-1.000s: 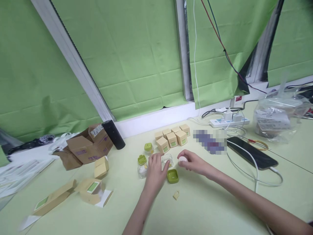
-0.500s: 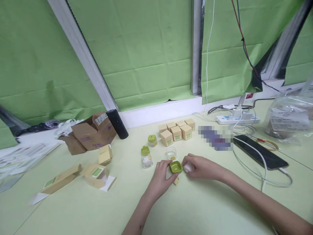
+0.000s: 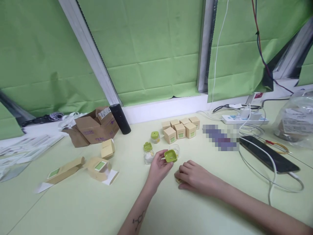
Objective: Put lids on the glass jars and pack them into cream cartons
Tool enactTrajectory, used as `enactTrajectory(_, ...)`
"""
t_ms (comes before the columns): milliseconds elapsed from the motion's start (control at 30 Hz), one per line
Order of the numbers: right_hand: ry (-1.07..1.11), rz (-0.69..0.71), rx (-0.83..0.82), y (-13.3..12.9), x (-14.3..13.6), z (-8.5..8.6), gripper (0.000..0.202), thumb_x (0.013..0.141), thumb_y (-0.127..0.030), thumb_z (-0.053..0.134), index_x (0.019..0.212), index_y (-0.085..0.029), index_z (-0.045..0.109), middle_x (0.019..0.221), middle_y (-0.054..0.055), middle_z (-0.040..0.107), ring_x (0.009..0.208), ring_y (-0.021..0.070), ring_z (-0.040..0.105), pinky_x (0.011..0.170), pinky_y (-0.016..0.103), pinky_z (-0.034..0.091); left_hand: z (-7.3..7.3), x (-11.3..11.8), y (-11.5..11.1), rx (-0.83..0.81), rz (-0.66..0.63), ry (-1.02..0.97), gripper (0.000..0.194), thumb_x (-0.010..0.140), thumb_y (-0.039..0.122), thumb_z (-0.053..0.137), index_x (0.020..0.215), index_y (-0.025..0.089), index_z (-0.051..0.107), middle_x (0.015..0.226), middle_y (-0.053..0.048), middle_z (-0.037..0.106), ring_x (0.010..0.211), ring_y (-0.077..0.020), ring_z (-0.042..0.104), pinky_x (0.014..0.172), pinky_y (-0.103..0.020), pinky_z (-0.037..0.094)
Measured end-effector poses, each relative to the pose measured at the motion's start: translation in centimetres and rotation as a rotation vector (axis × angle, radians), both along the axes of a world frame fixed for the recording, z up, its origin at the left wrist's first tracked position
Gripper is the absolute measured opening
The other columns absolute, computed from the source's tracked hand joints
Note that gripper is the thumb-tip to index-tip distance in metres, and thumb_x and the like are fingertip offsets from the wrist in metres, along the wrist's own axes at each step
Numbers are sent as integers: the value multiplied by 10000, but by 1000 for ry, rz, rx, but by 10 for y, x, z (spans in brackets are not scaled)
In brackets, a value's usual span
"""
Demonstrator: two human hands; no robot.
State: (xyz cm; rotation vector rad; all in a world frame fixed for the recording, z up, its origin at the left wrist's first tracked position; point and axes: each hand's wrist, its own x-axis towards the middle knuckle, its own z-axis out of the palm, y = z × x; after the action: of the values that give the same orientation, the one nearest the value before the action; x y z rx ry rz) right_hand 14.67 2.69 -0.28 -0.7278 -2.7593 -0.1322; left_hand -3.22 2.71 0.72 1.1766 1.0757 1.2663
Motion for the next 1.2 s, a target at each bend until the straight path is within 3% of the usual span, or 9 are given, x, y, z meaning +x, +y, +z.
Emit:
enactTrajectory(133, 94, 113, -92, 1, 9, 10, 117, 843, -173, 505, 764, -176, 593, 675, 22, 609, 662, 154, 544, 638, 286, 397, 4, -1, -8, -120, -86, -235, 457, 735, 255, 636, 1168, 201, 499, 1117, -75, 581, 981, -205, 592, 836, -326, 459)
enactTrajectory(200, 323, 128, -224, 0, 15, 20, 56, 761, -140, 544, 769, -184, 579, 655, 1, 594, 625, 131, 540, 631, 263, 421, 2, 0, -10, -164, -134, -375, 467, 775, 269, 561, 1222, 181, 461, 1034, -68, 610, 935, -199, 614, 837, -327, 449)
enactTrajectory(267, 562, 88, -337, -1, 18, 28, 142, 693, -106, 550, 803, -196, 564, 677, -8, 587, 625, 121, 542, 628, 249, 444, -1, 4, -12, -190, -196, -473, 481, 788, 288, 498, 1248, 159, 434, 923, -52, 625, 849, -189, 631, 813, -336, 449)
enactTrajectory(400, 845, -45, -505, -1, 18, 32, 157, 682, -90, 532, 784, -208, 514, 742, 2, 589, 686, 138, 574, 635, 259, 479, -6, 13, -18, -210, -340, -396, 470, 776, 286, 525, 1214, 145, 430, 840, -42, 627, 715, -191, 640, 733, -357, 458)
enactTrajectory(533, 830, -82, -621, 4, 17, 29, 34, 788, -184, 558, 819, -199, 562, 806, 23, 624, 768, 152, 592, 712, 283, 495, -4, 16, -23, -221, -397, -332, 267, 791, 287, 581, 1009, 145, 524, 874, -58, 635, 727, -191, 642, 734, -350, 459)
enactTrajectory(733, 736, -70, -553, 6, 20, 30, 130, 862, -246, 539, 980, -214, 585, 876, 37, 644, 777, 147, 593, 685, 269, 495, 1, 16, -19, -229, -397, -465, 228, 836, 251, 550, 1013, 125, 616, 1004, -86, 634, 870, -155, 594, 821, -293, 448)
enactTrajectory(933, 521, -44, -265, 12, 23, 22, 181, 918, -235, 446, 1008, -205, 600, 812, 51, 673, 736, 166, 604, 649, 280, 479, -5, 16, -18, -303, -379, -471, 225, 810, 266, 607, 956, 106, 670, 1013, -96, 669, 905, -167, 617, 919, -325, 416)
enactTrajectory(1067, 350, -14, -74, 15, 26, 19, 200, 936, -235, 410, 988, -194, 599, 767, 58, 662, 670, 168, 591, 601, 284, 444, -7, 17, -18, -328, -371, -432, 242, 817, 296, 602, 948, 105, 674, 961, -103, 681, 834, -164, 640, 823, -296, 458)
enactTrajectory(1200, 318, -15, -30, 15, 26, 17, 201, 943, -241, 395, 923, -188, 588, 735, 57, 642, 654, 172, 573, 584, 290, 425, -5, 18, -18, -305, -382, -406, 244, 826, 290, 593, 941, 92, 675, 927, -109, 683, 822, -152, 631, 811, -276, 456)
